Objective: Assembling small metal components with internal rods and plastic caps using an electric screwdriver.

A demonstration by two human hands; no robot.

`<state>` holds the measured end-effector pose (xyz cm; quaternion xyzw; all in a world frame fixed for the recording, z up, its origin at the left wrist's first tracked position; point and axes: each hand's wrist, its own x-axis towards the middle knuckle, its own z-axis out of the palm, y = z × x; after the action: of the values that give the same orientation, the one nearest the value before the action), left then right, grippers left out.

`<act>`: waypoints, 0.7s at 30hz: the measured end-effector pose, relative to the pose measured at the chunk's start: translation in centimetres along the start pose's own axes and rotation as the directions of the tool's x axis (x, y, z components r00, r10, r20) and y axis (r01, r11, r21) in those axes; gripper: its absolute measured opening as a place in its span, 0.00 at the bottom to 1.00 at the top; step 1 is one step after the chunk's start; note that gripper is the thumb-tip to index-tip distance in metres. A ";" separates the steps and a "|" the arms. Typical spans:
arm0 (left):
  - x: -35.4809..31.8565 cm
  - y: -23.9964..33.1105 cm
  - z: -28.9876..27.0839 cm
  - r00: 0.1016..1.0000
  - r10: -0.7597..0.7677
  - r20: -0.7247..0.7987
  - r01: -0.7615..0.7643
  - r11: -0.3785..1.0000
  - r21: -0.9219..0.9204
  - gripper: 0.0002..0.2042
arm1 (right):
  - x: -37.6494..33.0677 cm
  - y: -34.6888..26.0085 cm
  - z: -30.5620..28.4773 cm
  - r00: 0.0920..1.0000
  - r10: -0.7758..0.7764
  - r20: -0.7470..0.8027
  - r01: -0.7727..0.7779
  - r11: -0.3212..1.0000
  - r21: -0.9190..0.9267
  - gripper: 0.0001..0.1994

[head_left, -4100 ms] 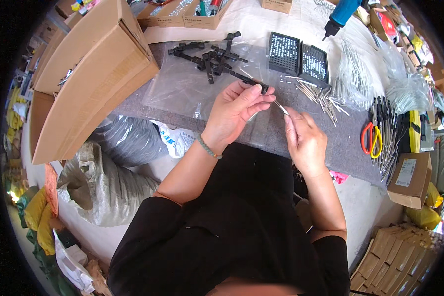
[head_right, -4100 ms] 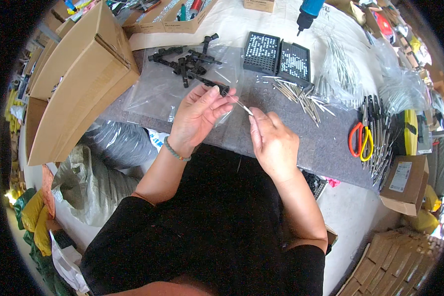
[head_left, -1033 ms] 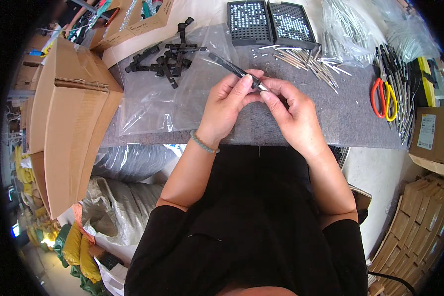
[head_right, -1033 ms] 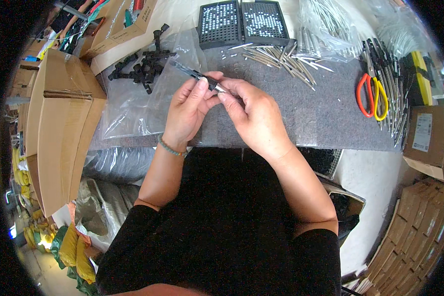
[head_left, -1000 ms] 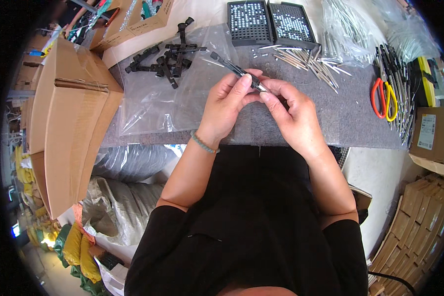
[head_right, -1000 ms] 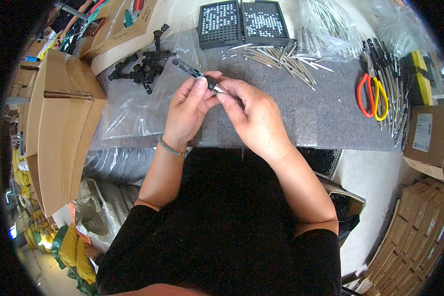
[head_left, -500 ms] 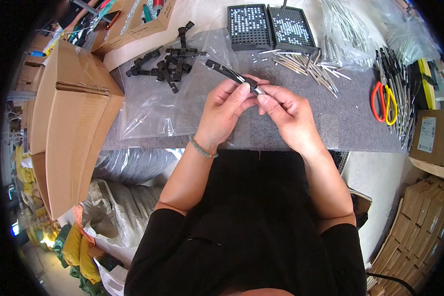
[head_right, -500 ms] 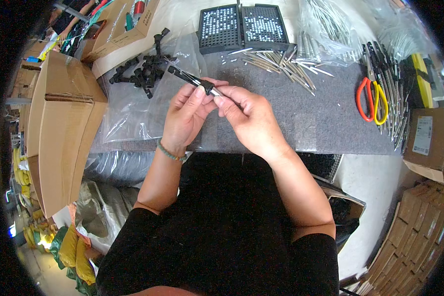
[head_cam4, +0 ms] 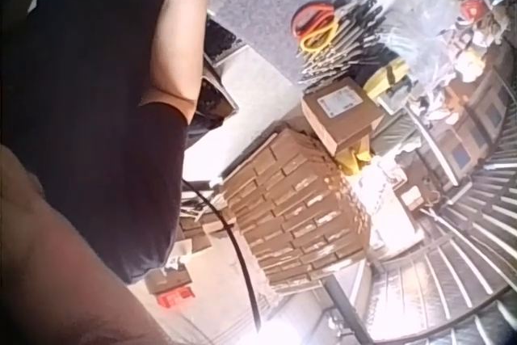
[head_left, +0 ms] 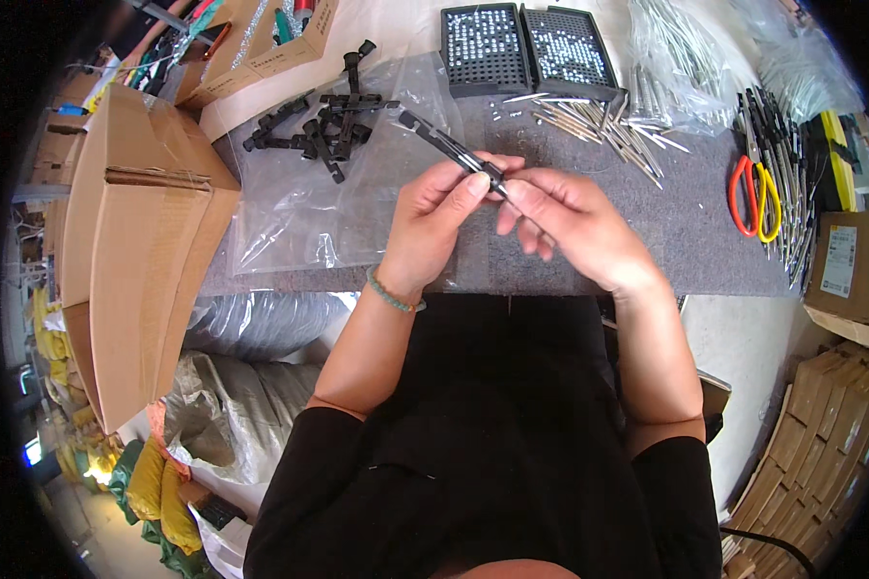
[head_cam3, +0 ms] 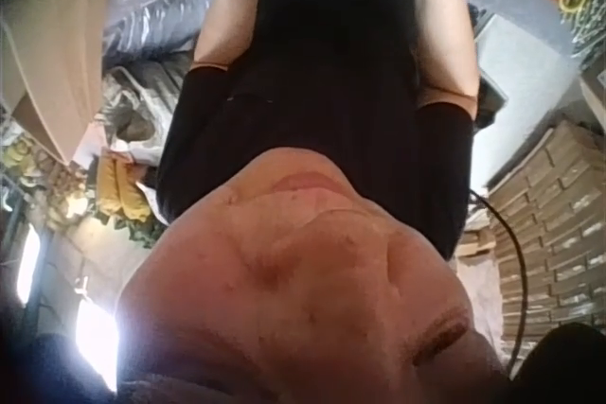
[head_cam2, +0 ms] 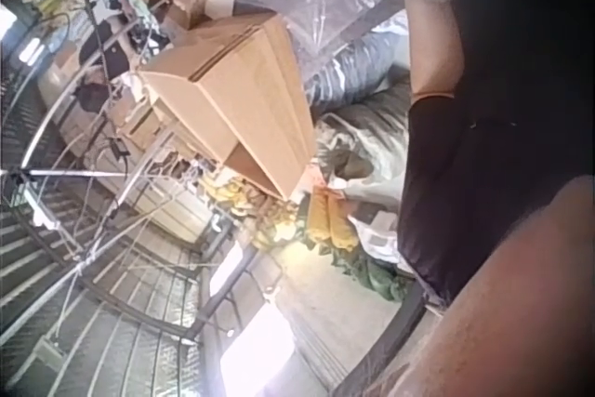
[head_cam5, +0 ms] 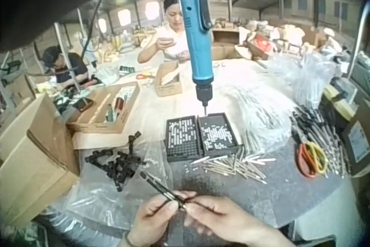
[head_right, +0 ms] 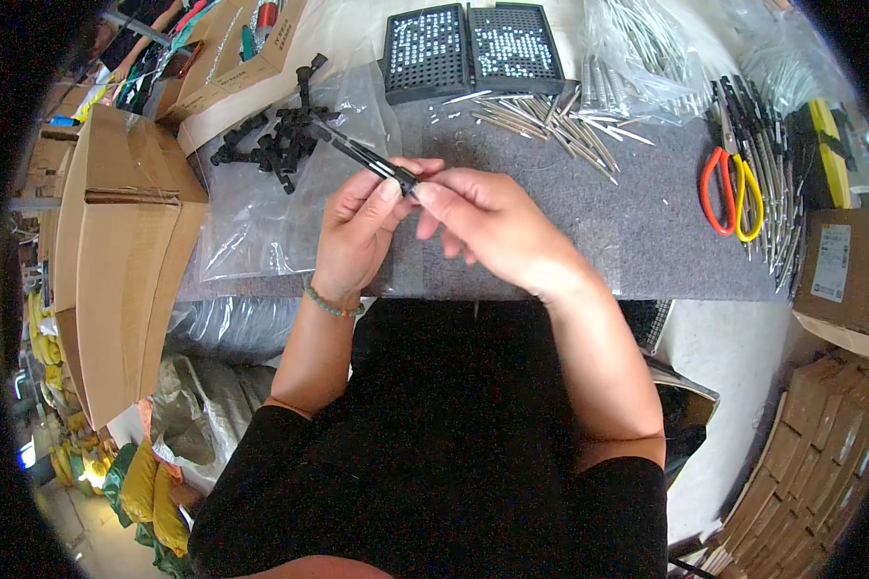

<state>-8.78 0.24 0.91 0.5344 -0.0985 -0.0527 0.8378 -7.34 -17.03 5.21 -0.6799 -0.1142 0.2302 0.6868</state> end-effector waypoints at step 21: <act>0.5 -0.3 0.4 0.990 0.089 -0.113 -0.092 0.996 -0.022 0.11 | -0.5 1.0 2.5 0.795 -0.588 -0.149 0.110 0.382 -0.918 0.11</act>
<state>-8.34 -0.32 0.88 0.5201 -0.0751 0.0139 0.8507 -9.06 -15.10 4.46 -0.9222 -0.1973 -0.1837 0.2773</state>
